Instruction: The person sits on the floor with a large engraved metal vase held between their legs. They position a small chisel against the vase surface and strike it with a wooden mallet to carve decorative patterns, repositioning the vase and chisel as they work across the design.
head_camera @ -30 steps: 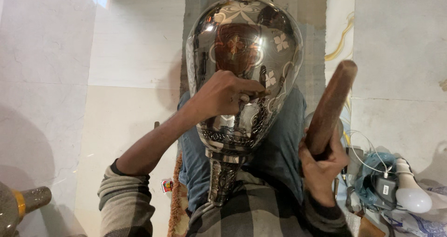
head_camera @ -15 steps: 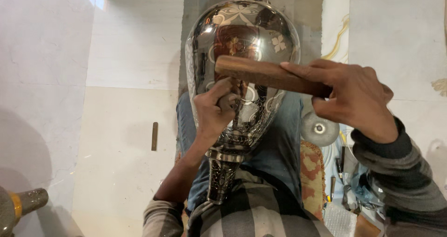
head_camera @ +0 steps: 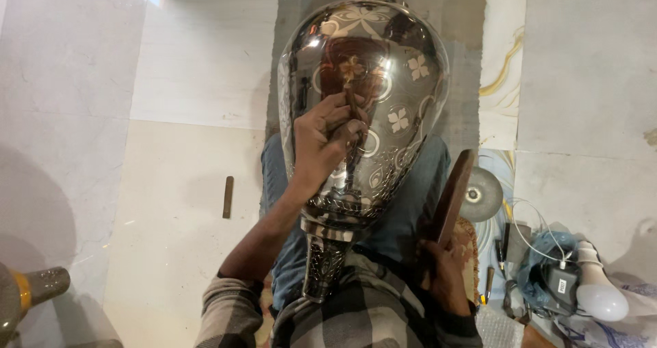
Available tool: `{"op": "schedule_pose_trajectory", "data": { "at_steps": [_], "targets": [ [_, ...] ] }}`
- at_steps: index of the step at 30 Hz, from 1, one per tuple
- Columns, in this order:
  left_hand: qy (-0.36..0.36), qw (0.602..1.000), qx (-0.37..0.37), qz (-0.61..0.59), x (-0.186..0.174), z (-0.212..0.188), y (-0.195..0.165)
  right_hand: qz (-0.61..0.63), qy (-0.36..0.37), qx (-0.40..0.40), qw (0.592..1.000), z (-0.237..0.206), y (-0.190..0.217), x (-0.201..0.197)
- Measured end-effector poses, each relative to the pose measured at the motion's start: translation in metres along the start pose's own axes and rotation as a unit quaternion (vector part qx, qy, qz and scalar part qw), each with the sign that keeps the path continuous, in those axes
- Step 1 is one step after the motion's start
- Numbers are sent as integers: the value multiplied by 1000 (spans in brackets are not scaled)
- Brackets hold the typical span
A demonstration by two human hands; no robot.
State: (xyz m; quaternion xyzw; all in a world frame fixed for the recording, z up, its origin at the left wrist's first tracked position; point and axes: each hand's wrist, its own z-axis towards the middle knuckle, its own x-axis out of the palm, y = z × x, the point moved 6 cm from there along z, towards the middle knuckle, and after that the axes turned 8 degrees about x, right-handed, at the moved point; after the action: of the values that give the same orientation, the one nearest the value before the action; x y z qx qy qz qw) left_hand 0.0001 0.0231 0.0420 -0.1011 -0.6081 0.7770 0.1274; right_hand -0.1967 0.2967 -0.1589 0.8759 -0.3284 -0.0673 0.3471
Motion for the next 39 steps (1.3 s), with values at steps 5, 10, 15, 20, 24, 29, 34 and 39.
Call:
{"op": "schedule_pose_trajectory", "data": {
  "at_steps": [5, 10, 15, 20, 24, 29, 34, 39],
  "targets": [
    [116, 983, 51, 133, 8, 15, -20, -153, -22, -179, 972, -18, 24, -17],
    [197, 959, 135, 152, 13, 22, -28, -221, -52, -219, 949, -14, 69, 4],
    [269, 928, 183, 182, 21, 28, -31, -277, 5, -293, 915, -9, 118, 26],
    [329, 897, 224, 194, 30, 36, -30, -340, 17, -332, 880, -19, 167, 44],
    [350, 887, 190, 236, 31, 42, -22, -260, 57, -363, 893, -39, 213, 55],
    [364, 868, 203, 272, 32, 42, -25, -421, 87, -350, 832, -53, 253, 73],
    [270, 922, 134, 243, 20, 28, -33, -352, 141, -281, 881, -49, 282, 90],
    [149, 964, 105, 194, 17, 12, -30, -433, 201, -420, 771, -59, 320, 121]
  ]
}}
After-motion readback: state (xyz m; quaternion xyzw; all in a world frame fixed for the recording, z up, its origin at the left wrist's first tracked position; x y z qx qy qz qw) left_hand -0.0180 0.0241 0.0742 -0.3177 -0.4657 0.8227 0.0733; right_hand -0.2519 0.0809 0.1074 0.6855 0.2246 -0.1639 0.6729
